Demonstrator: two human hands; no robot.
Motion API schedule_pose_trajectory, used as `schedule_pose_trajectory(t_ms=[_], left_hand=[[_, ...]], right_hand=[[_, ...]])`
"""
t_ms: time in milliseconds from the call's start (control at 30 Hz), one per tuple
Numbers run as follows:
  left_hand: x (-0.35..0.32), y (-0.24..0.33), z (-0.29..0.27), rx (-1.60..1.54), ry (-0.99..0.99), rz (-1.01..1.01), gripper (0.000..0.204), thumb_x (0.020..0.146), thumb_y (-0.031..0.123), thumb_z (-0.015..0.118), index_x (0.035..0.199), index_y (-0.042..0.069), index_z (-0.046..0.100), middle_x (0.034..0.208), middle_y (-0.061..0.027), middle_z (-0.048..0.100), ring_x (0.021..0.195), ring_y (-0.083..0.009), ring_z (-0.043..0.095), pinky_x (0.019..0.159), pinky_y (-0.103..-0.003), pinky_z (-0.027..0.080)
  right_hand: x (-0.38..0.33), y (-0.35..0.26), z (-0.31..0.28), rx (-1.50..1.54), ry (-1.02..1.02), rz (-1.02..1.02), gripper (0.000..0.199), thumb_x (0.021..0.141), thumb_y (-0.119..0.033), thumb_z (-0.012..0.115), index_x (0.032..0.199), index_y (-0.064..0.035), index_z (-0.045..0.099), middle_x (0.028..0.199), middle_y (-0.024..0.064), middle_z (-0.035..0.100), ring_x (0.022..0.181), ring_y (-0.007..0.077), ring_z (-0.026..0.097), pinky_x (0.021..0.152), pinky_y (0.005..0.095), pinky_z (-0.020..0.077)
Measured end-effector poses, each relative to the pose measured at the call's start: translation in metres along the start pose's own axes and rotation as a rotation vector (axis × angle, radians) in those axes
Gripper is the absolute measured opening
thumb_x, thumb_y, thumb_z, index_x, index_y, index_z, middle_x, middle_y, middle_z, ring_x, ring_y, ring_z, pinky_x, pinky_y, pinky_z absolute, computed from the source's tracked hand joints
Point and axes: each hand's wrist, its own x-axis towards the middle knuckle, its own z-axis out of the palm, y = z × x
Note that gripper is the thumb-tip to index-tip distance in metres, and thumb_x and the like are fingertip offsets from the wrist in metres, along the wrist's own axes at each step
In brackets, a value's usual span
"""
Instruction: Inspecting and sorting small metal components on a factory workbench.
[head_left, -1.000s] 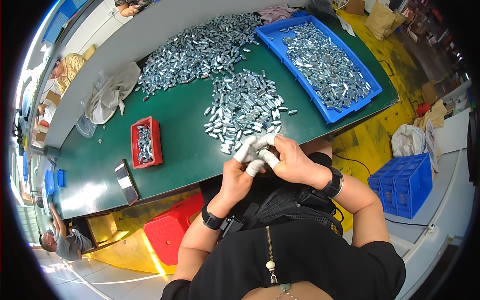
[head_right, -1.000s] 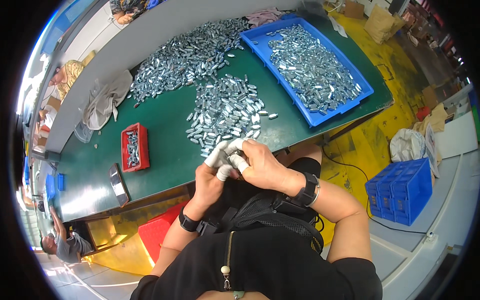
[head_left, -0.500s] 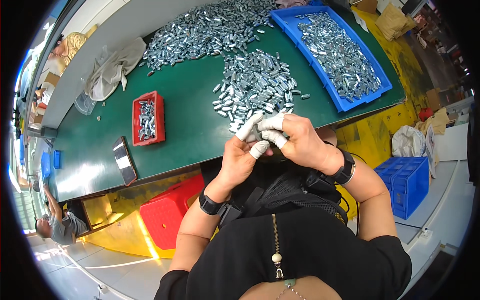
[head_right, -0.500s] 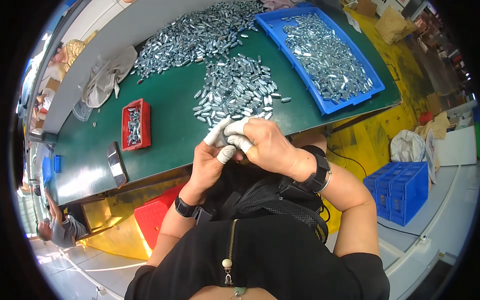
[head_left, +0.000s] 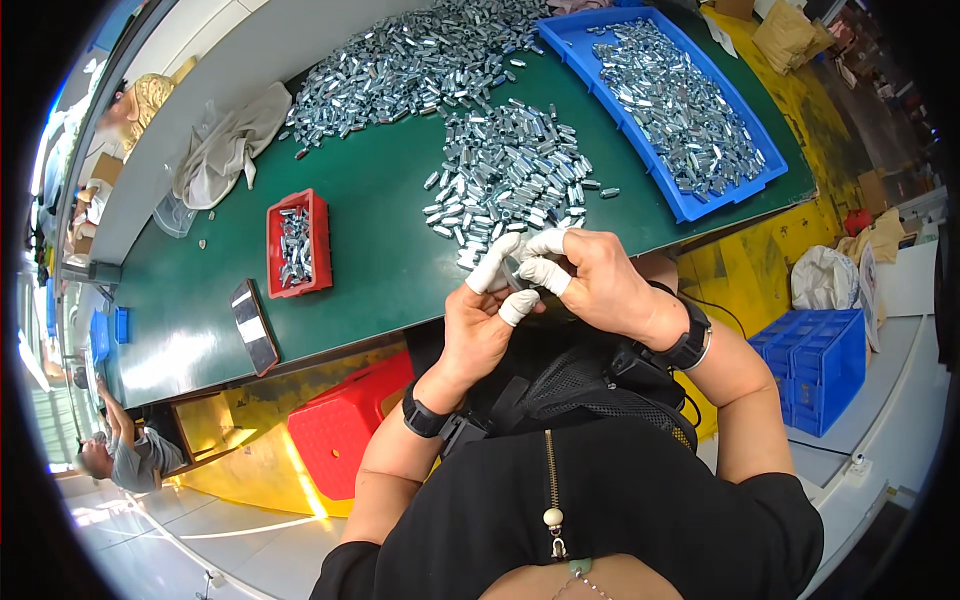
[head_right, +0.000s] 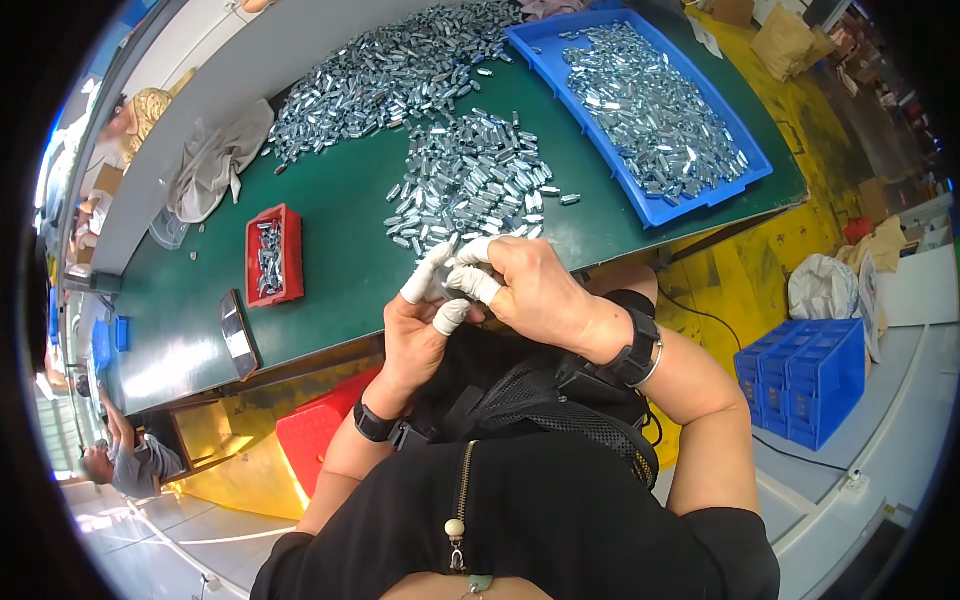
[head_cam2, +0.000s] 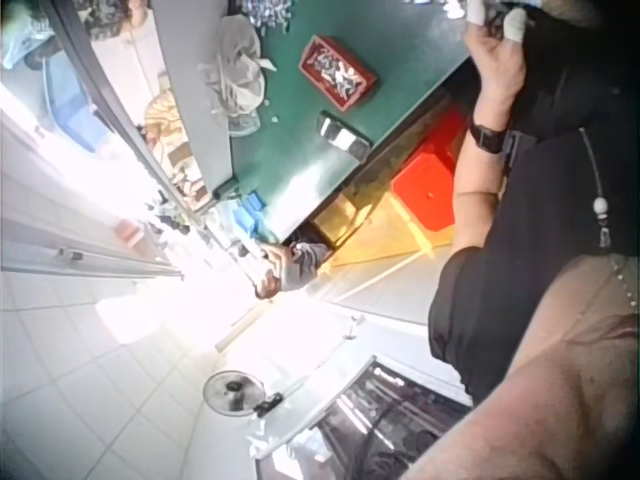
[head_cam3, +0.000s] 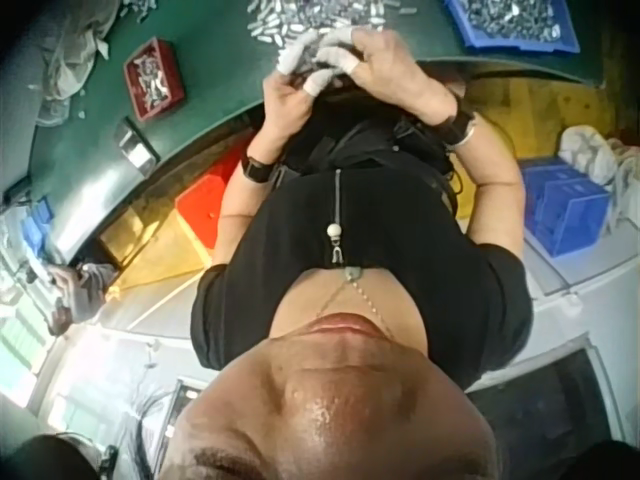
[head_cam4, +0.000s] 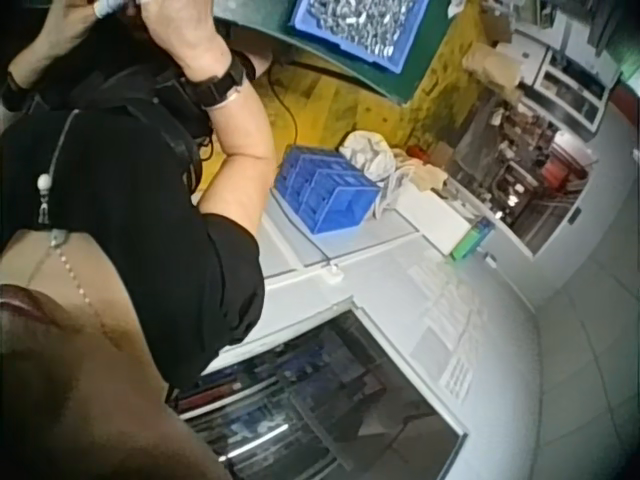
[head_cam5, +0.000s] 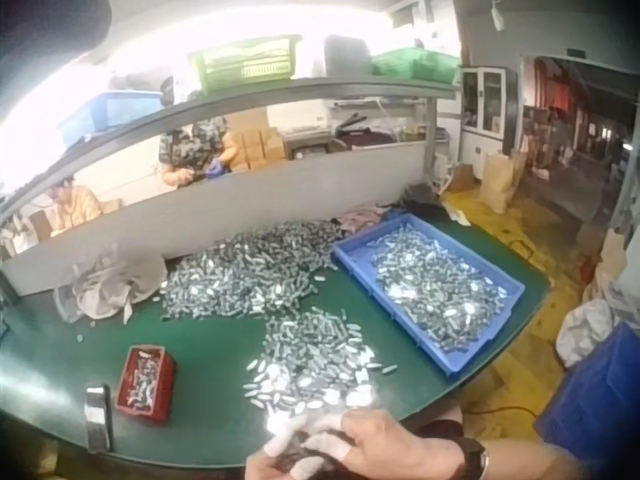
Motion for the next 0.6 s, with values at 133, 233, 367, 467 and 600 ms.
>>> schedule_pose_trajectory(t_ms=[133,233,367,467,600], left_hand=[[0.004,-0.001,0.001,0.145,-0.015,0.039,0.056,0.084,-0.004,0.058,0.135,0.003,0.035,0.114,-0.0074,0.056,0.095,-0.0136,0.057,0.076,-0.026,0.050],[0.009,-0.001,-0.010,-0.068,-0.129,-0.189,0.058,0.083,-0.001,0.060,0.135,0.004,0.036,0.107,-0.0053,0.057,0.086,-0.0111,0.056,0.072,-0.025,0.049],[0.005,0.001,0.003,0.116,0.017,-0.113,0.058,0.082,0.001,0.063,0.134,0.004,0.038,0.100,-0.0033,0.058,0.077,-0.0089,0.053,0.068,-0.024,0.047],[0.006,-0.006,0.000,0.350,-0.030,0.100,0.057,0.081,0.000,0.063,0.133,0.004,0.041,0.095,-0.0024,0.058,0.074,-0.0076,0.050,0.065,-0.022,0.045],[0.004,0.000,0.000,0.541,-0.072,0.083,0.056,0.084,0.003,0.061,0.135,0.003,0.036,0.097,-0.0022,0.056,0.083,-0.0077,0.052,0.073,-0.023,0.046]], right_hand=[[-0.002,0.009,0.003,-0.021,0.091,-0.129,0.012,0.081,-0.004,0.060,0.093,0.0003,0.060,0.080,0.0128,0.064,0.064,0.0198,0.061,0.058,0.0289,0.0468],[-0.003,0.004,-0.002,0.052,0.090,-0.088,0.011,0.082,-0.005,0.060,0.092,0.0006,0.060,0.079,0.0107,0.064,0.064,0.0170,0.060,0.058,0.0281,0.0465],[-0.004,-0.001,-0.005,0.230,-0.009,0.118,0.010,0.083,-0.005,0.058,0.091,0.0013,0.060,0.076,0.0087,0.063,0.065,0.0136,0.059,0.058,0.0276,0.0463],[-0.002,0.001,-0.001,0.262,-0.062,0.116,0.010,0.084,-0.004,0.056,0.091,0.0016,0.058,0.073,0.0094,0.062,0.064,0.0134,0.061,0.057,0.0283,0.0465],[-0.007,0.003,-0.002,0.170,-0.035,0.111,0.010,0.087,-0.005,0.054,0.093,0.0015,0.058,0.075,0.0101,0.063,0.069,0.0128,0.060,0.061,0.0271,0.0475]])
